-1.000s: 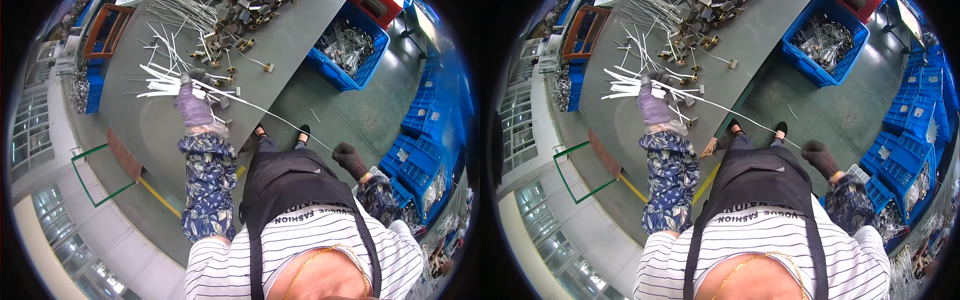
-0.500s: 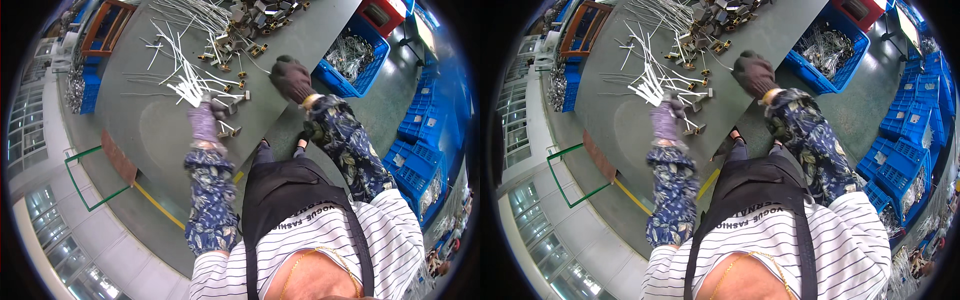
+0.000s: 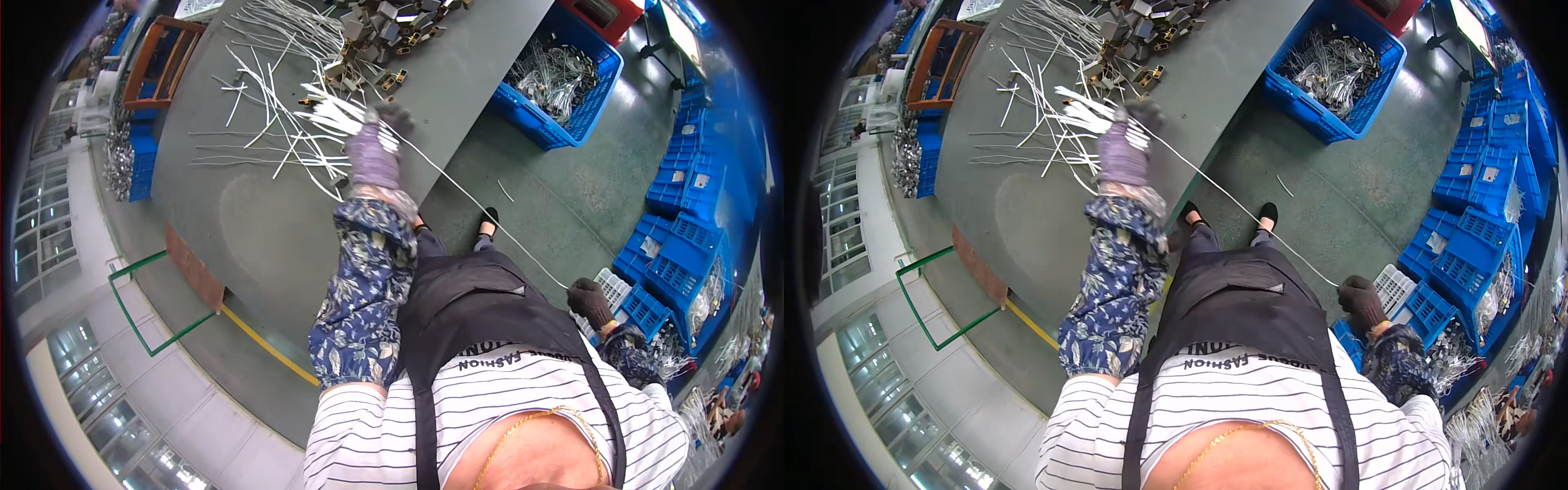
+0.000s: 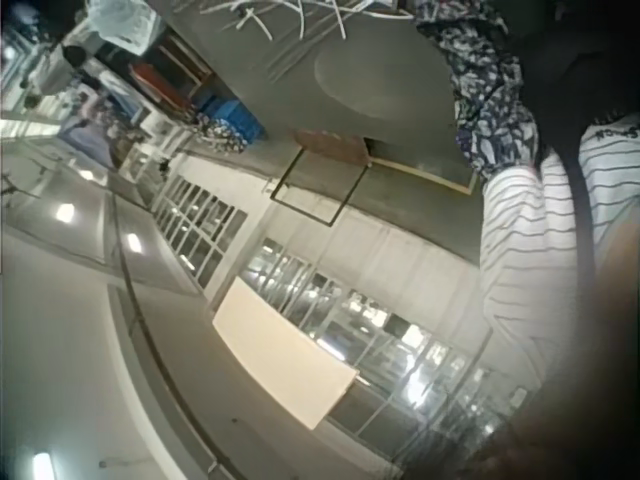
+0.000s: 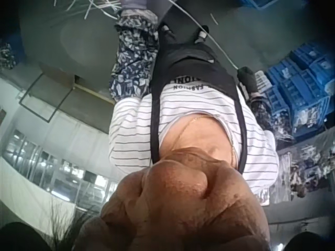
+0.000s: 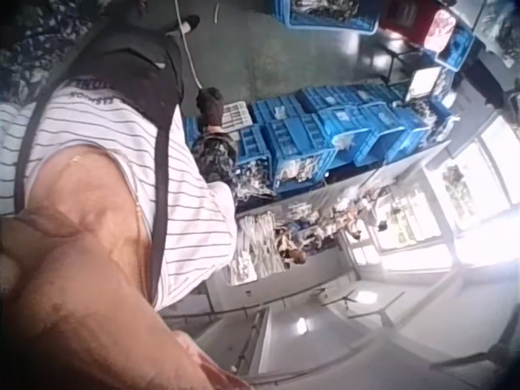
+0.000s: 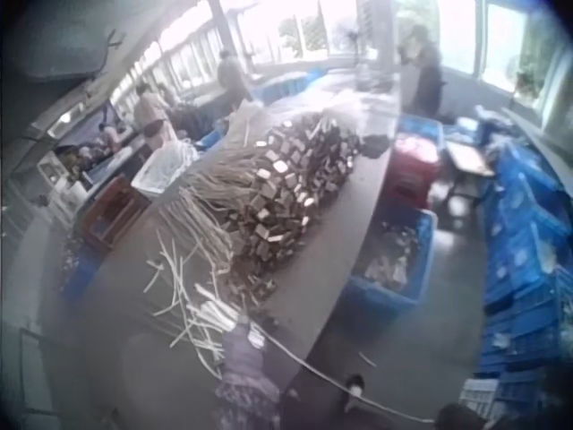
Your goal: Sorting and bundling electronic wire harnesses at an assembly station.
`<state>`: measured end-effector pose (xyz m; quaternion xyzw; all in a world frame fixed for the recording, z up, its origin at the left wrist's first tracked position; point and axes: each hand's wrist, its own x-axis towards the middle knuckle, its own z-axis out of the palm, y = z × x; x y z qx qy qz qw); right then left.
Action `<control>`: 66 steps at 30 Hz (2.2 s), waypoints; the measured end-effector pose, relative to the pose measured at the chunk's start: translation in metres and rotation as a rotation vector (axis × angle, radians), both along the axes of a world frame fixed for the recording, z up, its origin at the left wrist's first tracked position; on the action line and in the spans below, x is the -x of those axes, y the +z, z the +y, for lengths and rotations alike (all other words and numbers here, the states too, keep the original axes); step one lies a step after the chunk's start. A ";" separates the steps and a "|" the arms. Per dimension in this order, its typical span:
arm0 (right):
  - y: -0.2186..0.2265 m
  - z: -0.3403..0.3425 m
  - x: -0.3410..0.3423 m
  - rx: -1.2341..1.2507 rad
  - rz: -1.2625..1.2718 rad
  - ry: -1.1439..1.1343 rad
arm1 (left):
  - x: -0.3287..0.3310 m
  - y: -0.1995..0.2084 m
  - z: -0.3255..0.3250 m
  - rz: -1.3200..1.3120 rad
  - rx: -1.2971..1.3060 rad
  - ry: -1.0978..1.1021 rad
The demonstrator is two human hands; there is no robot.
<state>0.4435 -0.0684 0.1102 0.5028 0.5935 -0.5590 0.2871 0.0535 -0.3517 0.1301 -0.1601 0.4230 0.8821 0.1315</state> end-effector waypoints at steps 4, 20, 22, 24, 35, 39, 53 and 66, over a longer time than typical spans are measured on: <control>-0.012 0.016 -0.015 0.081 0.111 -0.042 | 0.033 0.017 -0.024 0.150 -0.070 0.031; -0.042 0.016 0.008 0.155 0.199 -0.068 | -0.018 0.006 -0.037 -0.182 -0.170 -0.235; -0.047 0.020 0.006 0.126 0.143 -0.050 | -0.003 0.021 -0.064 -0.070 -0.357 -0.080; -0.053 0.024 0.005 0.106 0.133 -0.023 | 0.007 0.036 -0.087 0.053 -0.137 0.099; -0.053 0.014 0.029 0.185 0.219 0.025 | -0.005 0.047 -0.099 0.022 0.035 0.047; -0.048 -0.001 0.046 0.247 0.274 0.059 | -0.073 0.060 -0.023 -0.020 0.301 -0.359; 0.030 -0.182 0.301 0.140 0.769 0.630 | -0.061 0.027 -0.075 -0.161 0.902 -0.078; 0.034 -0.129 0.350 0.420 0.920 0.309 | -0.049 -0.025 -0.063 0.005 -0.044 -0.012</control>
